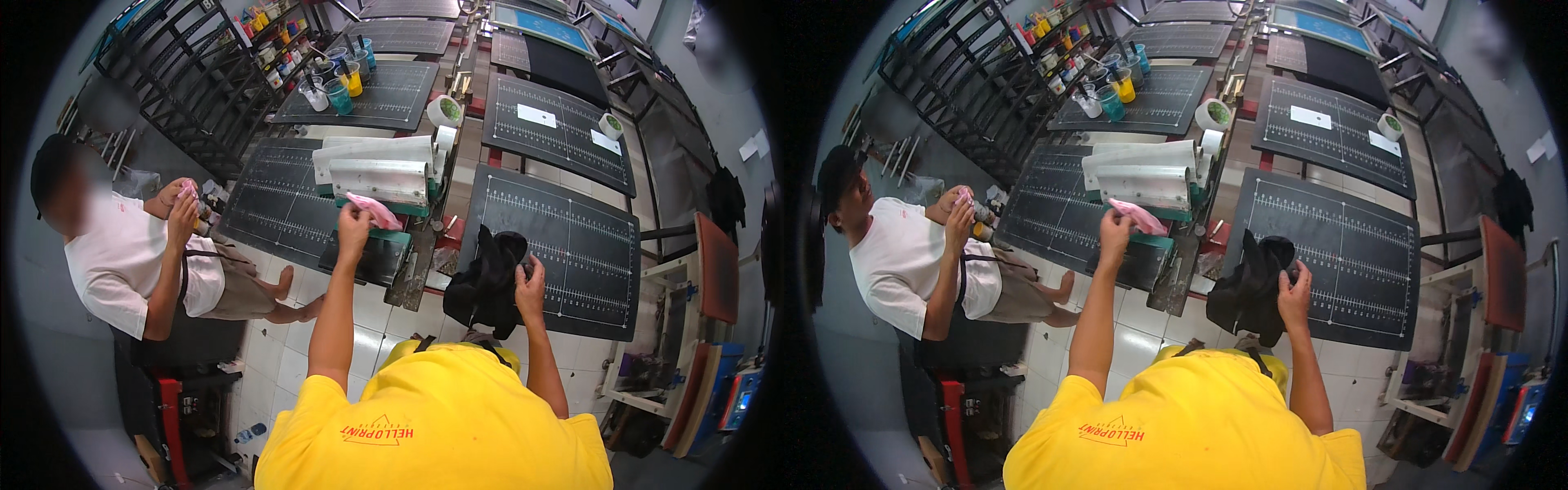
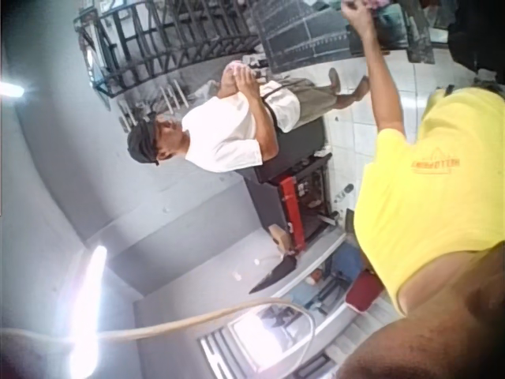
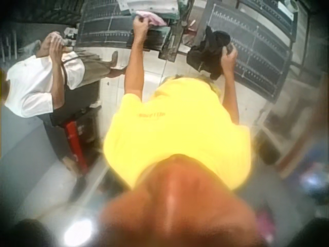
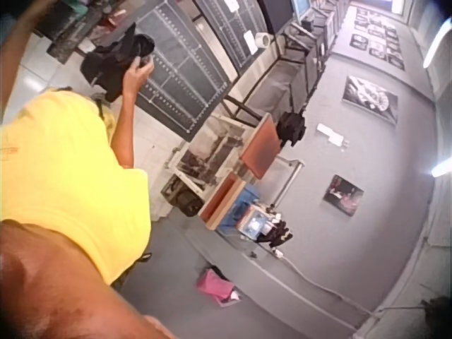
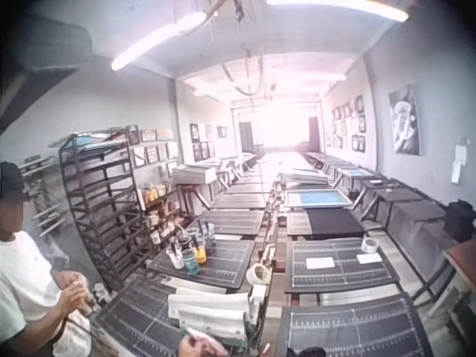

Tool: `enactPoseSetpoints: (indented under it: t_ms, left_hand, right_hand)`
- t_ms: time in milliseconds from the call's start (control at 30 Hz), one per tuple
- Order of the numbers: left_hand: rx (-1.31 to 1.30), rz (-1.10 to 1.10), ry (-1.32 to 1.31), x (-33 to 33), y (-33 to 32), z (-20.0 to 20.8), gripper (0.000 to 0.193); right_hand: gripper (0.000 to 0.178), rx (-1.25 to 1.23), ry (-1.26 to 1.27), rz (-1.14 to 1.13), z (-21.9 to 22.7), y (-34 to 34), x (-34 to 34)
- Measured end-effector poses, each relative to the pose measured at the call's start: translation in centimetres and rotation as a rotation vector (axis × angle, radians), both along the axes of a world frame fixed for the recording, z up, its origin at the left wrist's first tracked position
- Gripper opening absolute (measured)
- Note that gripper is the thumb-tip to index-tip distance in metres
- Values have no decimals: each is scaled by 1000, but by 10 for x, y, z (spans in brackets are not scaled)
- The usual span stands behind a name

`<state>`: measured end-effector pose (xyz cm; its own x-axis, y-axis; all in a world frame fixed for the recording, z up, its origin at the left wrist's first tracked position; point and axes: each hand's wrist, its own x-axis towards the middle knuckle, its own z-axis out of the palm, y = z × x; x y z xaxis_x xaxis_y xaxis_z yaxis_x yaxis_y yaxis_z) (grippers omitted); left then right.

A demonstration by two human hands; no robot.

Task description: The person organizes screen-printing frames on drying racks, lays a black fabric piece on a workspace, and uses a brush to apply white ink through a screen onto the fabric.

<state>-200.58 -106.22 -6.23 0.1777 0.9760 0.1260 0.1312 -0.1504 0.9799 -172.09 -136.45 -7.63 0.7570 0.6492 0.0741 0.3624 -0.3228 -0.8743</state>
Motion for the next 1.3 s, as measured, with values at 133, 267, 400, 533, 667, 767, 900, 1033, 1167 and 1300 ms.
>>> enactPoseSetpoints:
  t_ms: [133,267,400,533,667,767,900,1033,1167,1300]
  left_hand:
    - [-31,3,-536,-16,-19,54,19]
    - [59,28,-689,-19,-66,90,19]
    - [169,-129,-380,-1,-136,100,19]
    - [224,-491,-394,22,-204,126,11]
    - [551,-417,-8,24,-214,142,22]
    - [395,-375,65,31,-218,117,47]
    - [148,-455,27,60,-236,101,47]
    - [6,-383,-97,77,-221,92,38]
    - [-572,-288,-540,83,-196,78,28]
    - [-682,-297,-691,81,-186,91,30]
  right_hand:
    - [39,57,-168,-52,10,-10,7]
    - [33,228,-137,113,67,0,-13]
    - [52,217,218,522,93,30,-56]
    - [74,309,394,823,76,61,-90]
    - [56,503,930,724,69,47,-91]
    - [50,553,1100,607,71,36,-92]
    - [37,308,563,693,60,32,-84]
    - [39,-14,-669,679,111,24,-90]
    - [47,54,-893,633,131,5,-87]
    - [49,38,-901,645,138,-7,-84]
